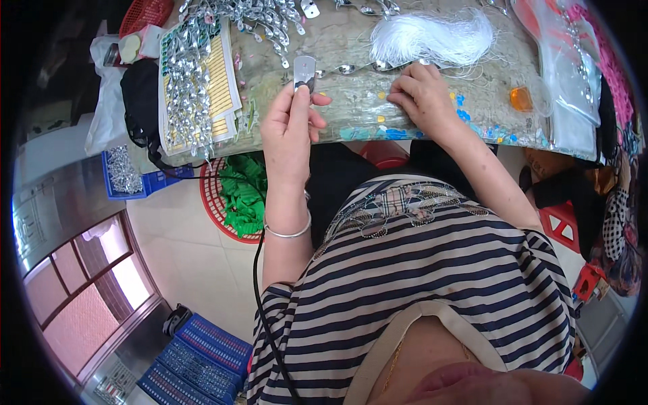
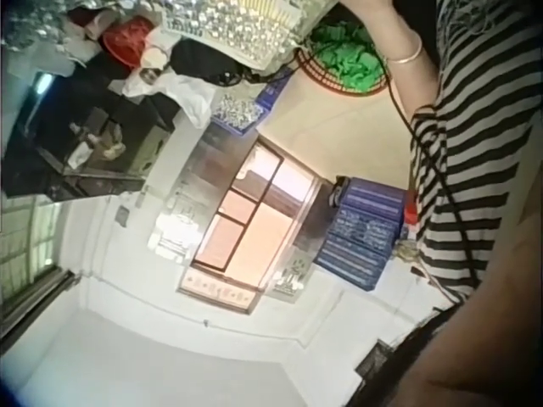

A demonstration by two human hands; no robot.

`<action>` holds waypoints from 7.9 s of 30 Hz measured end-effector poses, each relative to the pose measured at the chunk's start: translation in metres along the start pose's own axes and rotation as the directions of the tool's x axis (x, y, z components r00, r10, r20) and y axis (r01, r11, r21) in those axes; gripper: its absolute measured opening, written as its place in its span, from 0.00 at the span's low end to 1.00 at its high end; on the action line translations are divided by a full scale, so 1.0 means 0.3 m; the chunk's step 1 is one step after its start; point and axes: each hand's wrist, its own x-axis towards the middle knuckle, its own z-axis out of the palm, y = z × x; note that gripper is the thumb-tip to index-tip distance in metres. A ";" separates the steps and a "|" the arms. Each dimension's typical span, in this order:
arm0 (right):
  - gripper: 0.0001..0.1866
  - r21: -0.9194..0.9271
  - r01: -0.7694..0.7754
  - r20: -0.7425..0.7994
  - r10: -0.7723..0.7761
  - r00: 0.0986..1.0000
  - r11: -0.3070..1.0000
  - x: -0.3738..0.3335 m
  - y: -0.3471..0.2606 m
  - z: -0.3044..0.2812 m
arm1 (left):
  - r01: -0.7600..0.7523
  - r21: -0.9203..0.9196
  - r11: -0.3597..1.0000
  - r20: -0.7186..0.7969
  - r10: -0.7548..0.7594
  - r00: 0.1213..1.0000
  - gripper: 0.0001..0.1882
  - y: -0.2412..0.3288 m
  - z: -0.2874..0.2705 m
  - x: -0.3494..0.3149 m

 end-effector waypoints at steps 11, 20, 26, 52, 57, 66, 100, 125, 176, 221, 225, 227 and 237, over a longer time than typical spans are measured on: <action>0.06 0.673 -0.255 0.144 0.215 0.966 0.694 0.094 -0.064 -0.258 | 0.048 -0.059 0.997 0.068 -0.044 0.997 0.11 -0.002 0.000 0.002; 0.05 0.852 -0.248 0.172 0.201 0.964 0.461 0.175 -0.158 -0.387 | -0.026 -0.050 0.998 0.136 0.033 0.990 0.15 0.063 0.034 -0.011; 0.04 0.819 -0.378 0.326 0.192 0.926 0.431 0.113 -0.239 -0.233 | 0.034 -0.178 0.983 0.308 0.023 0.951 0.16 0.094 0.099 -0.029; 0.11 0.692 -0.504 0.379 0.333 0.863 0.517 0.095 -0.220 -0.222 | 0.150 -0.004 0.989 0.389 -0.137 0.911 0.17 0.033 0.088 -0.024; 0.08 0.752 -0.425 0.293 0.321 0.900 0.504 0.093 -0.215 -0.212 | 0.196 -0.158 0.968 0.402 -0.118 0.908 0.20 0.018 0.085 -0.024; 0.05 0.572 -0.339 0.148 0.312 0.939 0.747 0.082 -0.220 -0.209 | 0.133 -0.165 0.977 0.383 -0.061 0.922 0.21 0.010 0.090 -0.036; 0.04 0.585 -0.421 0.237 0.351 0.906 0.693 0.090 -0.218 -0.202 | 0.116 -0.034 0.993 0.418 -0.091 0.904 0.22 0.002 0.070 -0.050; 0.05 0.769 -0.476 0.391 0.275 0.879 0.427 0.126 -0.227 -0.183 | -0.089 0.044 0.995 0.451 0.060 0.891 0.17 -0.004 0.022 -0.063; 0.04 0.635 -0.297 0.233 0.189 0.954 0.713 0.085 -0.213 -0.227 | 0.156 -0.148 0.977 0.273 -0.111 0.956 0.07 0.020 0.021 -0.105; 0.04 0.573 -0.247 0.251 0.119 0.961 0.781 0.088 -0.260 -0.226 | 0.266 -0.116 0.957 0.395 -0.201 0.896 0.08 0.019 0.069 -0.095; 0.04 0.664 -0.292 0.206 0.206 0.957 0.689 0.073 -0.246 -0.217 | 0.224 -0.290 0.930 0.285 -0.139 0.948 0.07 0.023 0.090 -0.102; 0.04 0.676 -0.305 0.209 0.222 0.952 0.670 0.068 -0.245 -0.218 | 0.175 -0.291 0.941 0.252 -0.101 0.963 0.07 0.028 0.098 -0.103; 0.18 0.785 -0.414 0.309 0.288 0.906 0.461 0.029 -0.196 -0.231 | 0.160 -0.200 0.967 0.224 -0.114 0.968 0.07 0.033 0.120 -0.108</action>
